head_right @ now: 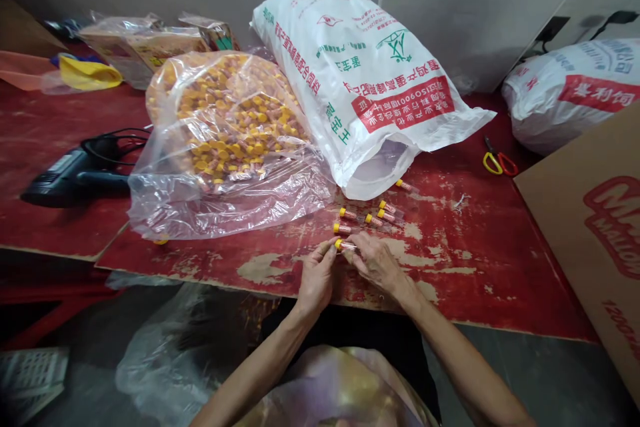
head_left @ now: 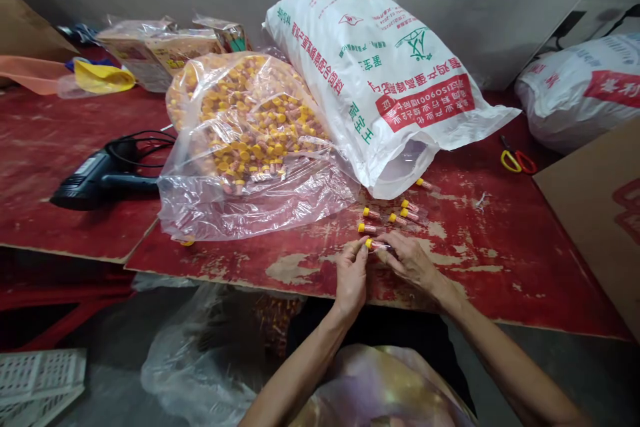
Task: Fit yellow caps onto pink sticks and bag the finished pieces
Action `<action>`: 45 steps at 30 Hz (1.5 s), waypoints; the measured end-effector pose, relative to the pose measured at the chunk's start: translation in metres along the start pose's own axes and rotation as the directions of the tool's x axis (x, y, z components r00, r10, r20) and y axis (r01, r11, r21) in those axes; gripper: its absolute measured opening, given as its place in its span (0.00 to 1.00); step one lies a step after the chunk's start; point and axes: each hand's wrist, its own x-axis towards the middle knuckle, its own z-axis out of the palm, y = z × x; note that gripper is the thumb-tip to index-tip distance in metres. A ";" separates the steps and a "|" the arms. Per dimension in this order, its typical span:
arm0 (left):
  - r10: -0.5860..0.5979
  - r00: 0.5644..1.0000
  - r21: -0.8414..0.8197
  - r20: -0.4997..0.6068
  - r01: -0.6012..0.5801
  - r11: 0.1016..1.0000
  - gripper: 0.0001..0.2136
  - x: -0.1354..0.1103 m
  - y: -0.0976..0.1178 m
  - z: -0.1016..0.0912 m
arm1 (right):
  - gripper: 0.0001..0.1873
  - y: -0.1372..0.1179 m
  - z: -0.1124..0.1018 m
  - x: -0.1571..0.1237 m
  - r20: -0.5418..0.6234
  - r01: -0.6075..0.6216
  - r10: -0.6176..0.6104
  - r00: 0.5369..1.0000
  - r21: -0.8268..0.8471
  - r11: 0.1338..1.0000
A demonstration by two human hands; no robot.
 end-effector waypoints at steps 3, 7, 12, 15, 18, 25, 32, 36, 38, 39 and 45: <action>0.006 0.997 0.125 0.071 -0.015 0.992 0.13 -0.013 -0.005 0.004 | 0.13 -0.003 0.003 -0.013 0.012 -0.036 0.037 0.999 -0.020 0.999; -0.053 0.968 0.189 0.245 0.006 0.982 0.13 -0.025 -0.017 0.016 | 0.13 0.003 -0.007 -0.031 0.077 -0.087 0.092 0.993 -0.061 0.994; 0.006 0.913 0.611 0.409 -0.279 0.741 0.14 -0.014 -0.016 0.014 | 0.11 0.024 -0.025 -0.030 0.272 -0.072 0.169 0.947 -0.332 0.940; 0.202 0.899 0.740 0.388 -0.435 0.513 0.13 0.004 0.009 0.000 | 0.10 0.028 -0.016 -0.027 0.333 -0.056 0.221 0.917 -0.441 0.896; 0.437 0.843 0.776 0.314 -0.493 0.393 0.11 0.044 0.043 -0.018 | 0.10 0.024 -0.001 -0.030 0.285 -0.050 0.194 0.939 -0.443 0.895; 0.447 0.873 0.973 0.196 -0.229 0.019 0.11 0.153 0.095 -0.060 | 0.13 0.028 0.004 -0.030 0.139 -0.063 0.105 0.985 -0.283 0.957; 0.541 0.835 0.991 0.095 -0.027 -0.133 0.19 0.163 0.112 -0.110 | 0.16 0.028 0.028 -0.044 -0.188 -0.059 0.011 0.982 -0.253 0.966; 0.578 0.790 0.944 0.202 0.000 -0.329 0.22 0.183 0.125 -0.110 | 0.18 0.028 0.031 -0.042 -0.165 -0.023 -0.037 0.986 -0.343 0.939; 0.559 0.797 0.923 0.228 0.006 -0.384 0.19 0.201 0.132 -0.105 | 0.17 0.030 0.025 -0.035 -0.186 -0.016 -0.055 0.981 -0.362 0.932; 0.547 0.805 0.918 0.228 0.009 -0.396 0.18 0.209 0.135 -0.102 | 0.16 0.032 0.021 -0.030 -0.199 -0.014 -0.064 0.978 -0.368 0.930; 0.567 0.799 0.945 0.198 -0.001 -0.328 0.15 0.239 0.142 -0.096 | 0.14 0.074 -0.019 0.031 -0.276 -0.188 0.077 0.958 -0.401 0.897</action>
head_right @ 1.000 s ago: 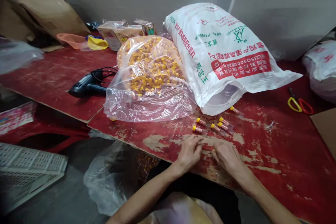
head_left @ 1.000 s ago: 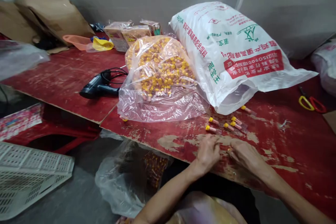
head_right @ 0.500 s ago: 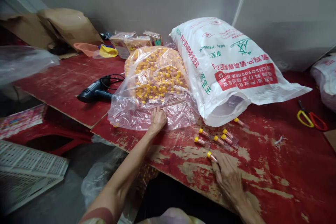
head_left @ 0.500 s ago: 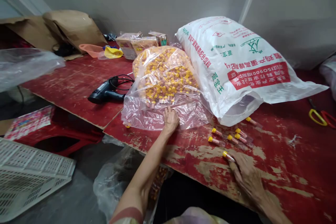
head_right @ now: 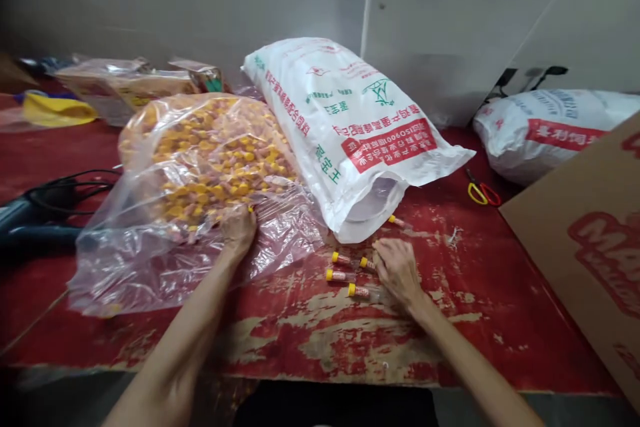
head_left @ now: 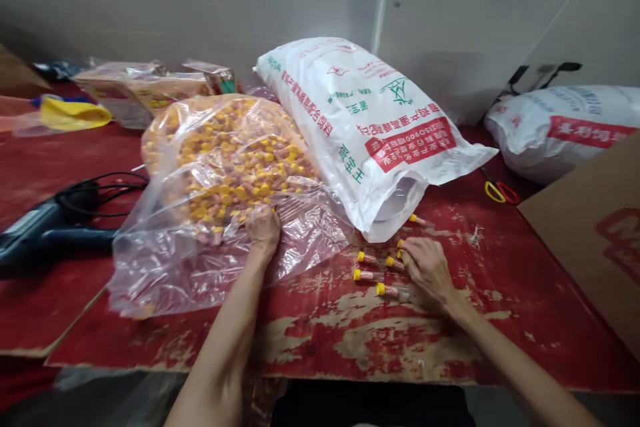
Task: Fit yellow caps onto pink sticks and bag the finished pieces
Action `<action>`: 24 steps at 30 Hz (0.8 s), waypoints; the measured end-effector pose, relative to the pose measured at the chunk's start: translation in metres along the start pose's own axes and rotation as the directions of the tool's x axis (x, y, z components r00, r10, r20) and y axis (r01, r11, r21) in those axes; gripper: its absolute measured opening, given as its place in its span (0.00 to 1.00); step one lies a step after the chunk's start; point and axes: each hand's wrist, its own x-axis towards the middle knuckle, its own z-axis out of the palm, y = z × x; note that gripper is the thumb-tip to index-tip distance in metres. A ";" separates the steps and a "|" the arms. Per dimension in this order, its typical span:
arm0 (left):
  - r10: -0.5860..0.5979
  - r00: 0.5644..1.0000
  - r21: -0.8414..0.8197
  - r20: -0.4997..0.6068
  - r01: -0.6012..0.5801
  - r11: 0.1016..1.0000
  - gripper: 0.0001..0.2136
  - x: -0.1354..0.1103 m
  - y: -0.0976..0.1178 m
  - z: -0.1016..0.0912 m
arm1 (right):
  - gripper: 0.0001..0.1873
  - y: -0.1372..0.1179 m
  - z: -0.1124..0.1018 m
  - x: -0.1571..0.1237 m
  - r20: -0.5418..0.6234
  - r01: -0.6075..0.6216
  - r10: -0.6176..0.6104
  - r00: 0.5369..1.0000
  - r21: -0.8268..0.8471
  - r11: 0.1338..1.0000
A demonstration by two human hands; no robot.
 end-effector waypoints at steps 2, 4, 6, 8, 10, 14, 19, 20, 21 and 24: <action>-0.007 0.998 -0.087 -0.065 0.001 0.996 0.14 -0.009 -0.001 -0.003 | 0.15 0.020 0.005 0.037 0.048 -0.125 0.131 0.990 -0.100 0.987; -0.007 0.995 -0.229 -0.100 -0.016 0.973 0.12 -0.028 -0.002 -0.012 | 0.16 0.039 0.015 0.076 0.134 -0.203 0.236 0.963 -0.222 0.954; -0.071 0.994 -0.402 -0.079 0.034 0.915 0.10 -0.054 0.001 -0.026 | 0.17 0.052 0.028 0.108 0.183 -0.216 0.271 0.945 -0.271 0.938; -0.183 0.983 -0.590 -0.018 0.138 0.796 0.10 -0.083 0.008 -0.040 | 0.18 0.060 0.041 0.131 0.194 -0.224 0.284 0.939 -0.279 0.934; -0.268 0.961 -0.756 0.062 0.220 0.617 0.12 -0.111 0.016 -0.051 | 0.18 0.064 0.053 0.142 0.196 -0.245 0.308 0.931 -0.291 0.925; -0.269 0.925 -0.912 0.268 0.334 0.238 0.13 -0.154 0.034 -0.058 | 0.19 0.072 0.062 0.148 0.198 -0.278 0.341 0.919 -0.287 0.916; -0.199 0.859 -0.882 0.471 0.465 -0.083 0.15 -0.181 0.055 -0.055 | 0.16 0.079 0.052 0.151 0.215 -0.246 0.283 0.935 -0.184 0.952; -0.194 0.850 -0.872 0.490 0.473 -0.127 0.15 -0.185 0.059 -0.055 | 0.16 0.077 0.047 0.148 0.207 -0.237 0.265 0.942 -0.153 0.959; -0.186 0.844 -0.863 0.503 0.479 -0.162 0.16 -0.188 0.062 -0.056 | 0.17 0.073 0.043 0.143 0.192 -0.231 0.254 0.948 -0.135 0.964; -0.132 0.838 -0.840 0.530 0.497 -0.218 0.15 -0.200 0.073 -0.060 | 0.23 0.047 0.025 0.107 0.072 -0.322 0.315 0.946 0.130 0.938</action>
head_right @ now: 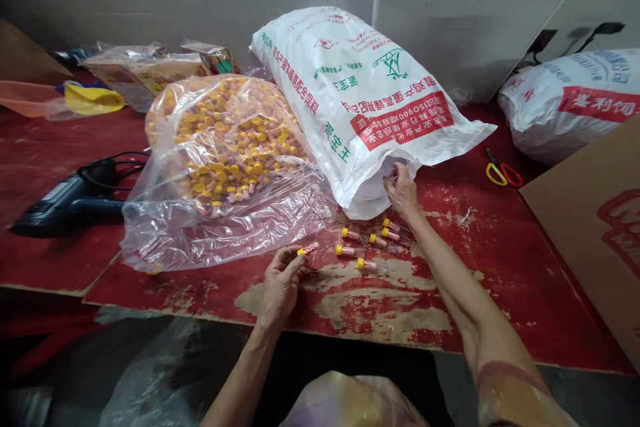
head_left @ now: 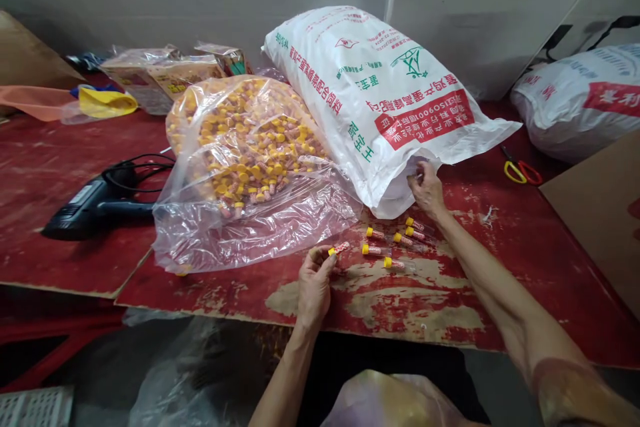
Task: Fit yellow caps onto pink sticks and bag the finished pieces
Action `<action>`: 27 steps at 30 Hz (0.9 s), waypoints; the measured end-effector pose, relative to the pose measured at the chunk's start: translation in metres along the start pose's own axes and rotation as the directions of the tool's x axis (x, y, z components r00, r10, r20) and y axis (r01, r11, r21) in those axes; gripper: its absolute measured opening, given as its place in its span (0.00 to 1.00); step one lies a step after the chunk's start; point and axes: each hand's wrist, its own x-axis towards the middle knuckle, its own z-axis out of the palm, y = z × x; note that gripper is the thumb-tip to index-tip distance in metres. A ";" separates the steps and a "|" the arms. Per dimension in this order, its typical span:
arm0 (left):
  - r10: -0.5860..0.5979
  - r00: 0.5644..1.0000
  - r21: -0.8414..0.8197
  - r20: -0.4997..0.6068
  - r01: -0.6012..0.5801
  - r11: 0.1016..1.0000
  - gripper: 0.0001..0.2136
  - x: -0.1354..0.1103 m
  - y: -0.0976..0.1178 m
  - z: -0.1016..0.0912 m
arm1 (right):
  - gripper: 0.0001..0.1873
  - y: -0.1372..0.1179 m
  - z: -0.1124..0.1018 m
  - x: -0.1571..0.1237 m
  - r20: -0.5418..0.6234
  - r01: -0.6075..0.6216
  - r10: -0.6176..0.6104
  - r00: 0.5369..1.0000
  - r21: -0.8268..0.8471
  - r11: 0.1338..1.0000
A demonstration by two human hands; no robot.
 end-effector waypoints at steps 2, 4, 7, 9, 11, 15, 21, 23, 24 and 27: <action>-0.029 0.998 -0.017 0.056 0.030 0.999 0.16 -0.009 -0.004 0.007 | 0.23 -0.016 -0.009 -0.046 0.012 -0.085 0.089 0.996 0.438 0.895; -0.061 0.990 -0.025 0.124 0.064 0.998 0.16 -0.017 -0.010 0.015 | 0.18 -0.033 -0.019 -0.095 0.202 -0.209 0.086 0.976 0.734 0.646; -0.115 0.974 -0.029 0.194 0.123 0.992 0.16 -0.028 -0.016 0.025 | 0.17 -0.056 -0.032 -0.148 0.387 -0.382 0.079 0.919 0.822 0.423; -0.134 0.973 -0.023 0.187 0.141 0.990 0.16 -0.032 -0.018 0.029 | 0.16 -0.064 -0.037 -0.164 0.405 -0.402 0.071 0.911 0.839 0.368; -0.133 0.977 -0.004 0.170 0.136 0.991 0.16 -0.036 -0.019 0.031 | 0.14 -0.066 -0.039 -0.171 0.365 -0.351 0.042 0.930 0.850 0.393; -0.093 0.986 0.055 0.139 0.086 0.995 0.15 -0.045 -0.019 0.032 | 0.08 -0.068 -0.039 -0.177 0.256 -0.162 -0.071 0.964 0.778 0.607; -0.026 0.984 0.145 0.174 0.000 0.989 0.14 -0.069 -0.026 0.040 | 0.09 -0.075 -0.034 -0.197 0.209 0.214 -0.360 0.909 0.508 0.834; -0.042 0.978 0.145 0.203 0.012 0.989 0.15 -0.077 -0.032 0.044 | 0.11 -0.073 -0.034 -0.206 0.157 0.332 -0.425 0.891 0.412 0.848; -0.064 0.972 0.139 0.224 0.033 0.990 0.15 -0.081 -0.036 0.046 | 0.11 -0.070 -0.035 -0.209 0.153 0.359 -0.436 0.887 0.366 0.859; -0.150 0.927 0.138 0.343 0.109 0.984 0.17 -0.091 -0.052 0.059 | 0.11 -0.053 -0.050 -0.215 0.287 0.350 -0.408 0.867 0.232 0.907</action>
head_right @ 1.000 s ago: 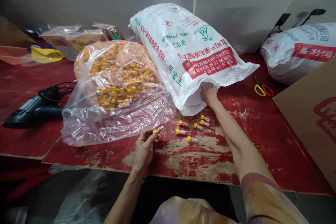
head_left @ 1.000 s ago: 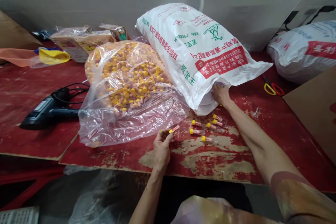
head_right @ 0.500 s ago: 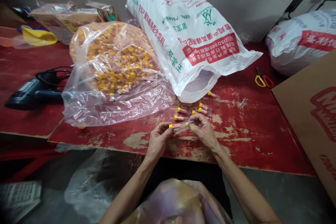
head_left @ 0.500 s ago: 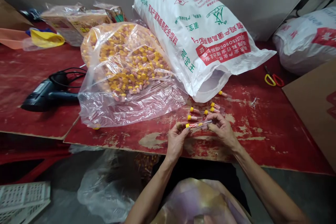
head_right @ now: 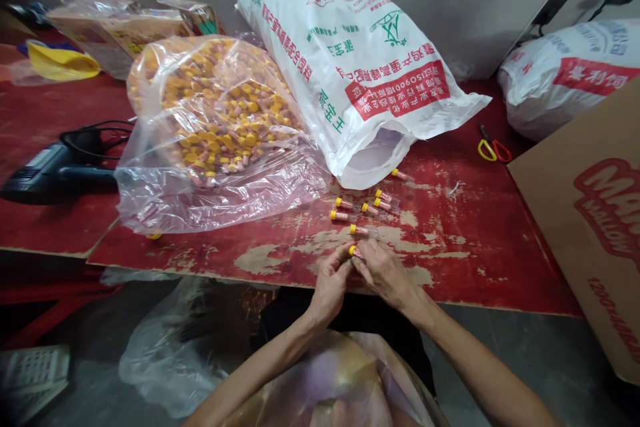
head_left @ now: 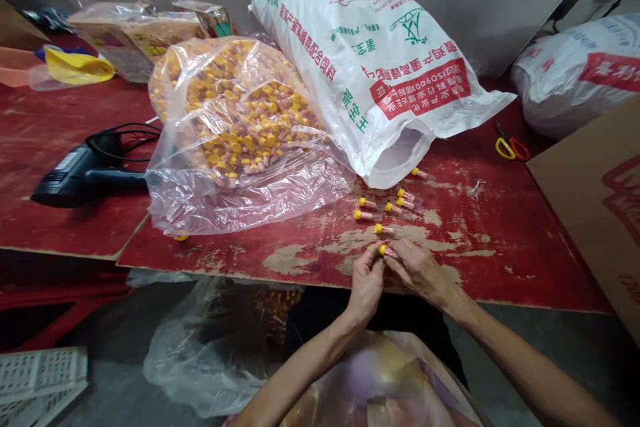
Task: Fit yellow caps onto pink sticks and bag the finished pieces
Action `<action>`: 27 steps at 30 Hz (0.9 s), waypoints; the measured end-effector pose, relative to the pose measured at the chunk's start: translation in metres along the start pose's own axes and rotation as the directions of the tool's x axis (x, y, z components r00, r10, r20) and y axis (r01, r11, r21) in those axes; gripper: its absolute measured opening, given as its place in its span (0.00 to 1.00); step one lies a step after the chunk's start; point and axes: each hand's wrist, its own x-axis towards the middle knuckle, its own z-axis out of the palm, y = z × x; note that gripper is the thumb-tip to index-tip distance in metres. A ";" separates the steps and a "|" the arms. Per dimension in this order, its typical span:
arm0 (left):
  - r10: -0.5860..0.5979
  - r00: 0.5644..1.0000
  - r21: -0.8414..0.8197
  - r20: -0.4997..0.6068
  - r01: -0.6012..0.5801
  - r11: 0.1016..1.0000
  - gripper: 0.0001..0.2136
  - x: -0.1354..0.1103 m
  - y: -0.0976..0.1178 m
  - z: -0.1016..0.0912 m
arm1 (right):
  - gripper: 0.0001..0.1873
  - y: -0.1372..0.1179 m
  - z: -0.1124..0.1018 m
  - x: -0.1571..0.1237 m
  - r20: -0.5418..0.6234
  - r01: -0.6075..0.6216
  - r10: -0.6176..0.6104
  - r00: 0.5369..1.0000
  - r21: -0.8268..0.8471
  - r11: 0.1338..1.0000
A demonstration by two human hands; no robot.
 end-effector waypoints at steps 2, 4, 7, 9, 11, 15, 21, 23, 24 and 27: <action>-0.022 0.990 0.093 0.139 0.009 0.996 0.18 0.001 -0.009 0.012 | 0.12 0.011 -0.016 -0.008 0.155 -0.048 0.060 0.986 -0.078 0.996; -0.008 0.977 0.290 0.212 -0.055 0.955 0.19 0.004 -0.013 0.020 | 0.13 0.024 -0.031 -0.013 0.264 -0.084 0.127 0.956 -0.171 0.982; 0.063 0.982 0.528 0.179 -0.150 0.836 0.21 0.010 -0.011 0.017 | 0.18 0.038 -0.039 -0.014 0.305 -0.114 0.209 0.929 -0.303 0.946; 0.084 0.981 0.563 0.174 -0.169 0.809 0.17 0.014 -0.006 0.006 | 0.18 0.044 -0.034 -0.013 0.327 -0.116 0.240 0.914 -0.357 0.927; 0.088 0.983 0.548 0.163 -0.164 0.820 0.13 0.017 0.001 -0.006 | 0.17 0.048 -0.027 -0.012 0.360 -0.114 0.262 0.895 -0.384 0.916; 0.193 0.981 0.527 0.018 -0.173 0.832 0.12 0.025 0.018 -0.022 | 0.17 0.050 -0.025 -0.012 0.354 -0.124 0.240 0.904 -0.321 0.939; 0.479 0.870 0.696 -0.117 -0.272 0.664 0.12 0.048 0.049 -0.063 | 0.18 0.065 -0.031 -0.020 0.135 -0.208 0.222 0.966 -0.108 0.972; 0.550 0.824 0.828 -0.139 -0.207 0.520 0.12 0.058 0.061 -0.095 | 0.20 0.078 -0.022 -0.019 -0.031 -0.317 0.316 0.948 -0.129 0.940; 0.559 0.816 0.896 -0.146 -0.130 0.425 0.12 0.063 0.068 -0.112 | 0.21 0.084 -0.016 -0.018 -0.106 -0.343 0.330 0.938 -0.142 0.928; 0.518 0.835 0.981 -0.185 0.127 0.146 0.11 0.081 0.086 -0.159 | 0.24 0.093 0.005 -0.012 -0.239 -0.319 0.269 0.933 -0.201 0.926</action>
